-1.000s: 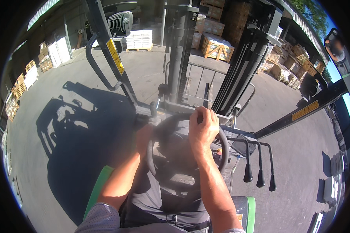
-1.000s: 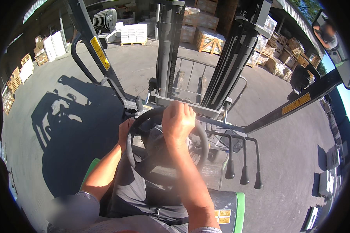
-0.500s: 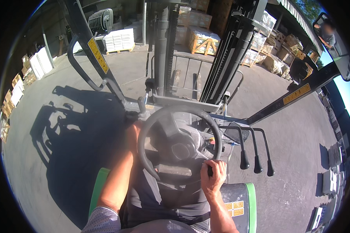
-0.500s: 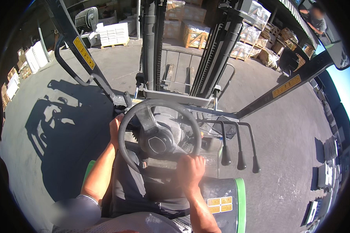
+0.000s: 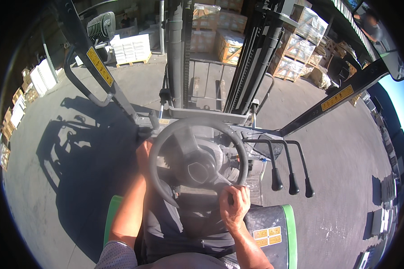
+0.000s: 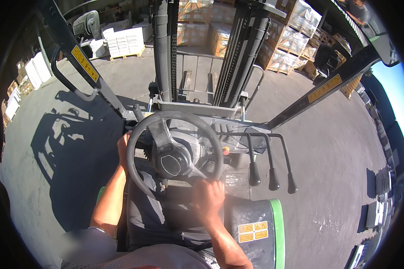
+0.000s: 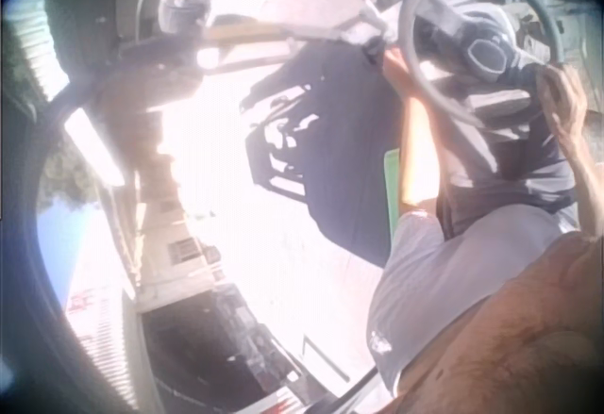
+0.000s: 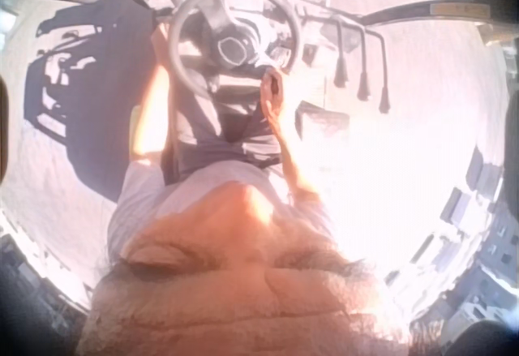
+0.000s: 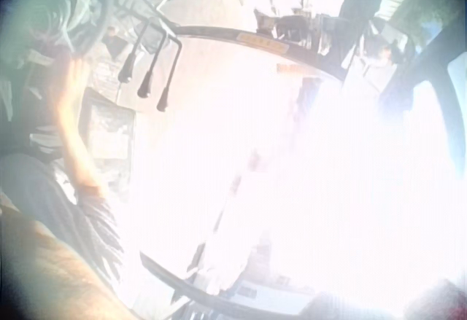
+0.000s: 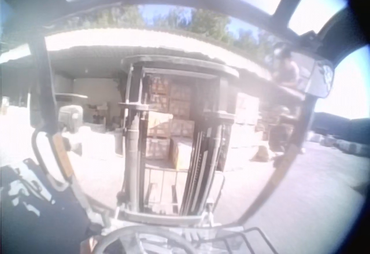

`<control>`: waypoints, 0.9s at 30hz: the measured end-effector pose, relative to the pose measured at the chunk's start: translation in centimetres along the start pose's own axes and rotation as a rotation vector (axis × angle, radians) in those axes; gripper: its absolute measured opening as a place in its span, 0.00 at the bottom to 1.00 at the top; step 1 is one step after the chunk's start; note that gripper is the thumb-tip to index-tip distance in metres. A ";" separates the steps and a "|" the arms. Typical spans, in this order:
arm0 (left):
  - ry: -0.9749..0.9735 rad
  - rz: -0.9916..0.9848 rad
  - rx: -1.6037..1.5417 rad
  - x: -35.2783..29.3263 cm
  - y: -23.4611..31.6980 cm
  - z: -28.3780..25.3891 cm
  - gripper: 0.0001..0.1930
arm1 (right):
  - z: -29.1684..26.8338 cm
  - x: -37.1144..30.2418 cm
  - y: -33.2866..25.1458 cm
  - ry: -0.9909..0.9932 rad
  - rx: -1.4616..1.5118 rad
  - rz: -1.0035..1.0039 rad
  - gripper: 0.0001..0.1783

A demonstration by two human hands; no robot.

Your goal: The person operates a forklift in a warehouse, steering and maneuvering around stacked pallets. They lift a pallet of boxes using the forks, then drive forward and backward to reposition it.

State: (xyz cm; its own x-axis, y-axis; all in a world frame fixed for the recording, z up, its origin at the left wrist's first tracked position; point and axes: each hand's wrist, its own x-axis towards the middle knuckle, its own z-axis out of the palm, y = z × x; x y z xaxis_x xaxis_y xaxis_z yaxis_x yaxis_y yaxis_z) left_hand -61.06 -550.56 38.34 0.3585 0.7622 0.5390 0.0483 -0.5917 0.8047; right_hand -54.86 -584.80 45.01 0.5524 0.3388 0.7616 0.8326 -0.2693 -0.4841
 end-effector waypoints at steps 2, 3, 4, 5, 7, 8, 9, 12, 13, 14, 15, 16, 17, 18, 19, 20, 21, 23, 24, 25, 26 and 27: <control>0.011 0.031 0.025 -0.1 0.5 -0.2 0.21 | -0.1 -0.3 -0.3 -0.004 -0.003 -0.006 0.14; 0.000 0.075 0.023 -0.1 0.8 -0.3 0.21 | -0.2 -0.4 -0.4 -0.009 -0.005 0.012 0.15; -0.002 0.033 0.036 -0.1 1.1 -0.5 0.21 | -0.4 -0.4 -0.5 -0.010 0.007 -0.008 0.15; -0.030 0.012 0.042 -0.1 1.4 -0.6 0.21 | -0.5 -0.4 -0.6 -0.021 0.015 -0.008 0.15; -0.060 0.006 0.086 -0.1 1.7 -0.8 0.21 | -0.8 -0.5 -0.7 -0.019 0.022 -0.037 0.15; -0.062 0.024 0.122 0.0 1.8 -0.8 0.21 | -0.8 -0.5 -0.6 -0.036 0.015 -0.011 0.16; -0.066 0.012 0.165 0.0 1.9 -0.8 0.21 | -0.8 -0.6 -0.5 -0.035 0.018 -0.015 0.16; -0.099 -0.086 0.147 0.1 1.9 -0.3 0.21 | -0.3 -0.9 0.1 -0.013 0.018 -0.024 0.17; -0.071 -0.066 0.138 0.2 1.9 -0.2 0.21 | -0.2 -1.0 0.2 -0.003 0.017 -0.026 0.18; -0.063 -0.071 0.149 0.3 2.0 0.0 0.20 | 0.0 -1.1 0.3 -0.007 0.029 -0.021 0.18; -0.055 -0.075 0.160 0.4 2.0 0.2 0.19 | 0.1 -1.3 0.3 -0.012 0.041 -0.016 0.18; -0.067 -0.080 0.161 0.5 2.1 0.3 0.18 | 0.3 -1.5 0.1 -0.031 0.058 -0.002 0.18; -0.079 -0.085 0.162 0.6 2.1 0.4 0.17 | 0.4 -1.7 -0.2 -0.065 0.048 -0.002 0.17; -0.077 -0.087 0.144 0.7 2.1 0.6 0.16 | 0.7 -1.9 -0.5 -0.086 0.053 -0.028 0.17; -0.079 -0.092 0.153 0.7 2.1 0.7 0.14 | 1.1 -2.1 -1.1 -0.088 0.068 -0.056 0.17; -0.068 -0.078 0.135 0.7 2.1 0.8 0.17 | 1.7 -2.4 -1.7 -0.087 0.086 -0.081 0.17; -0.058 -0.092 0.098 0.7 1.9 1.0 0.20 | 2.3 -2.6 -2.4 -0.096 0.131 -0.098 0.18; -0.049 -0.098 0.060 0.6 1.6 1.2 0.24 | 4.0 -3.1 -3.7 -0.161 0.200 -0.119 0.18; -0.054 -0.093 0.059 0.6 1.4 1.3 0.23 | 5.0 -3.3 -4.3 -0.189 0.235 -0.148 0.18; -0.042 -0.079 0.040 0.6 1.3 1.4 0.23 | 6.1 -3.3 -4.9 -0.224 0.267 -0.163 0.18; -0.062 -0.087 0.027 0.6 1.2 1.5 0.23 | 7.1 -3.1 -5.4 -0.291 0.292 -0.165 0.17; -0.064 -0.088 -0.004 0.7 1.2 1.5 0.22 | 8.3 -2.6 -6.0 -0.291 0.316 -0.203 0.17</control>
State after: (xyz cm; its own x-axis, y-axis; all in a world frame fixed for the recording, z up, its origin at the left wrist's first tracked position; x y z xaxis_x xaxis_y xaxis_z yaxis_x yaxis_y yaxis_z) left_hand -59.33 -551.15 39.25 0.4118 0.7926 0.4497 0.0781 -0.5224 0.8491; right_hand -60.96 -576.58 42.42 0.3285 0.6071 0.7235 0.8714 0.1007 -0.4801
